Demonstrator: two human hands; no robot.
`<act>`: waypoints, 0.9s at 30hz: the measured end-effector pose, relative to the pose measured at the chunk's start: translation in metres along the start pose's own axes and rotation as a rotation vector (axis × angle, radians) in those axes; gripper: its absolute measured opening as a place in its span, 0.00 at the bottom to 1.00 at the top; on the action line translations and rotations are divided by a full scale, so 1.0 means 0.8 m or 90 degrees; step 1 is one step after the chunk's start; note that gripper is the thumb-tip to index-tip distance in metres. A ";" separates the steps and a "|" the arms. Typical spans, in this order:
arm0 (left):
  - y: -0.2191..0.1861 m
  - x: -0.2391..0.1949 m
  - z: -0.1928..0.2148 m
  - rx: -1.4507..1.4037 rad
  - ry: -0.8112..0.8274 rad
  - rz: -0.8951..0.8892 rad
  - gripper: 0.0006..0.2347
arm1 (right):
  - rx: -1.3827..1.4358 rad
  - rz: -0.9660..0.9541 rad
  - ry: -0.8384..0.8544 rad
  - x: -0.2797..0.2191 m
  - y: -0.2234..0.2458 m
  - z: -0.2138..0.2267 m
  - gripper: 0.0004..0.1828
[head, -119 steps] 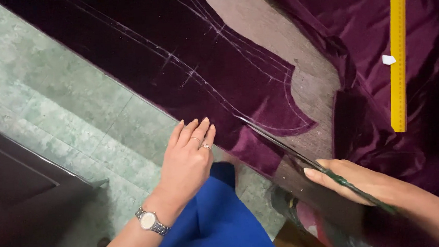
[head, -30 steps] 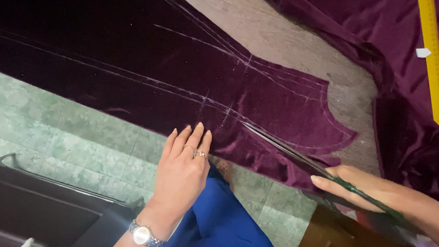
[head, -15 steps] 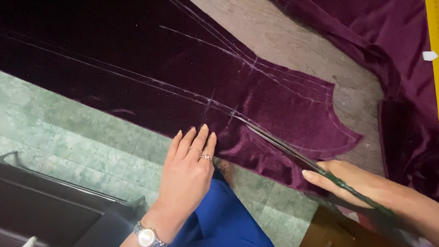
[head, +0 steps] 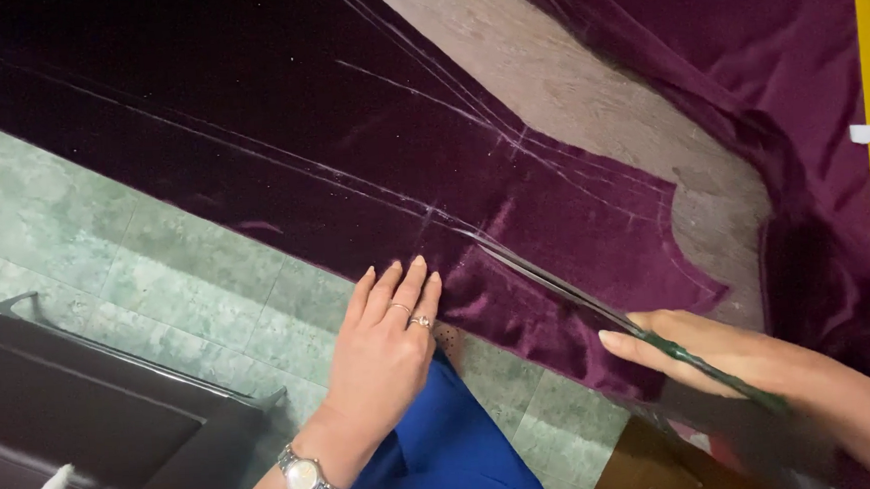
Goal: Cutting out pattern pieces from purple velvet fabric using large tailor's scissors along pre-marked chalk lines.
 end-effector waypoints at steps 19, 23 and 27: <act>0.002 -0.001 0.000 -0.010 0.018 -0.005 0.16 | 0.033 -0.044 0.018 0.005 0.011 0.012 0.27; 0.001 0.000 0.003 -0.019 0.013 -0.009 0.17 | -0.017 -0.042 0.029 0.019 0.016 0.018 0.26; 0.002 0.001 0.003 -0.011 0.023 -0.015 0.17 | -0.133 -0.005 0.015 0.039 0.016 0.021 0.27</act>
Point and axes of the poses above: each hand's wrist, its own x-axis towards the middle knuckle, its own z-axis out of the back of the hand, y = z × x, the point moved 2 cm from there along x, towards the middle knuckle, and after that the axes turned 2 degrees about x, right-handed, at the moved point
